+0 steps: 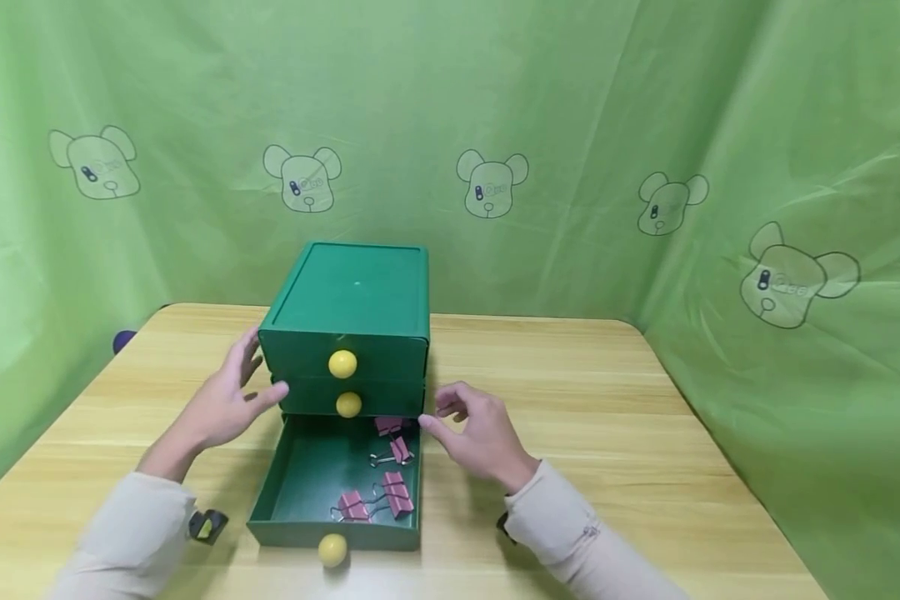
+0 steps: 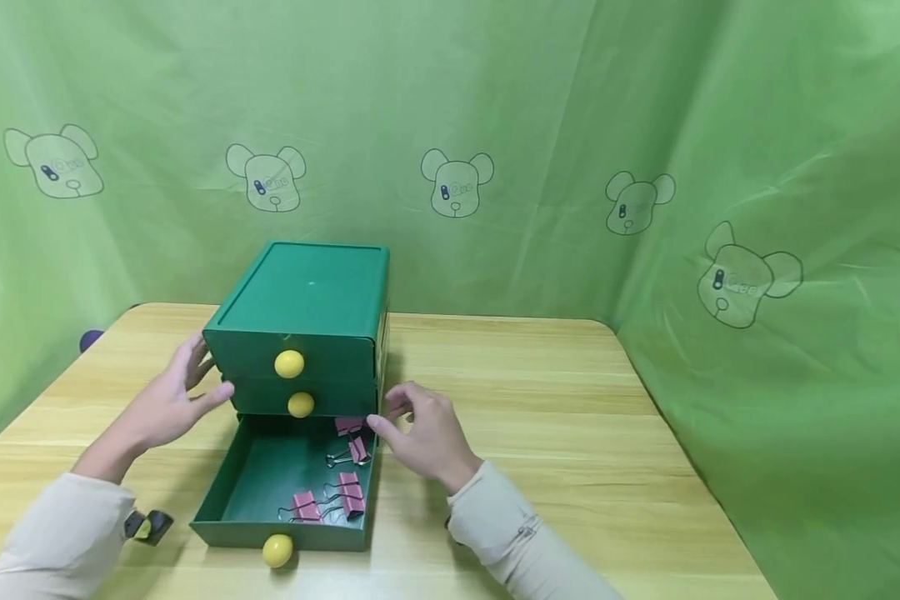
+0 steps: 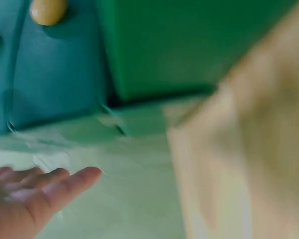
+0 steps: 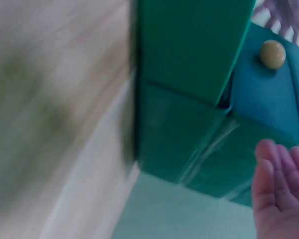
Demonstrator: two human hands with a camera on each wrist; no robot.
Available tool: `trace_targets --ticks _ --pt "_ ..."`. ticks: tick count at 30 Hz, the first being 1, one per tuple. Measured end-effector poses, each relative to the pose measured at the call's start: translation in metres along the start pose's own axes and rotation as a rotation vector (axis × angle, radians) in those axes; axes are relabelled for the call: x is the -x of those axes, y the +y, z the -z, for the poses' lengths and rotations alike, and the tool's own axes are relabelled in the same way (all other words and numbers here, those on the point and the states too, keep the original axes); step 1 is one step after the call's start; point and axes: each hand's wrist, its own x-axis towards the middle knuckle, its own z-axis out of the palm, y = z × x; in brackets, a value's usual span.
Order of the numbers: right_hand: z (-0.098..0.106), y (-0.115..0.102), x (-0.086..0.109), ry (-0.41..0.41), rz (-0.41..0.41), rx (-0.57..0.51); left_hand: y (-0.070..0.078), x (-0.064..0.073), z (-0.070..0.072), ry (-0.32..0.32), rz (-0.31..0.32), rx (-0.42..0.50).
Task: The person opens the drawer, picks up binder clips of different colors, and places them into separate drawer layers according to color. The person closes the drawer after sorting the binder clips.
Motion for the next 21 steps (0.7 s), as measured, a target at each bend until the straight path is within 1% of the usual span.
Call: trace_targets --ticks 1,3,5,7,8,10,12,15,16,19,21 --pt "0.002 0.003 0.002 -0.019 -0.026 -0.008 -0.005 0.006 0.0 -0.032 -0.007 -0.024" --pt "0.005 0.01 0.006 -0.09 -0.069 -0.009 -0.016 0.017 -0.001 -0.1 -0.033 -0.076" --pt "0.006 0.015 0.011 -0.192 -0.085 0.009 -0.026 0.029 -0.003 -0.17 -0.069 -0.111" --pt "0.005 0.019 0.017 -0.316 -0.093 0.047 -0.033 0.039 -0.005 -0.247 -0.089 -0.119" --pt "0.004 0.021 0.02 -0.376 -0.089 0.065 -0.035 0.043 -0.006 -0.285 -0.086 -0.105" --pt "-0.001 0.022 0.024 -0.482 -0.076 0.088 -0.039 0.048 -0.009 -0.358 -0.055 -0.064" --pt "-0.006 0.021 0.027 -0.565 -0.074 0.095 -0.04 0.051 -0.012 -0.407 -0.018 -0.034" --pt "-0.013 0.018 0.029 -0.622 -0.067 0.091 -0.04 0.05 -0.014 -0.436 0.01 -0.016" --pt "-0.015 0.017 0.029 -0.628 -0.067 0.093 -0.039 0.049 -0.014 -0.441 0.004 -0.019" --pt "-0.02 0.014 0.03 -0.628 -0.08 0.121 -0.038 0.045 -0.014 -0.467 -0.01 -0.028" --pt "-0.021 0.014 0.03 -0.624 -0.089 0.137 -0.037 0.043 -0.014 -0.484 0.004 -0.027"
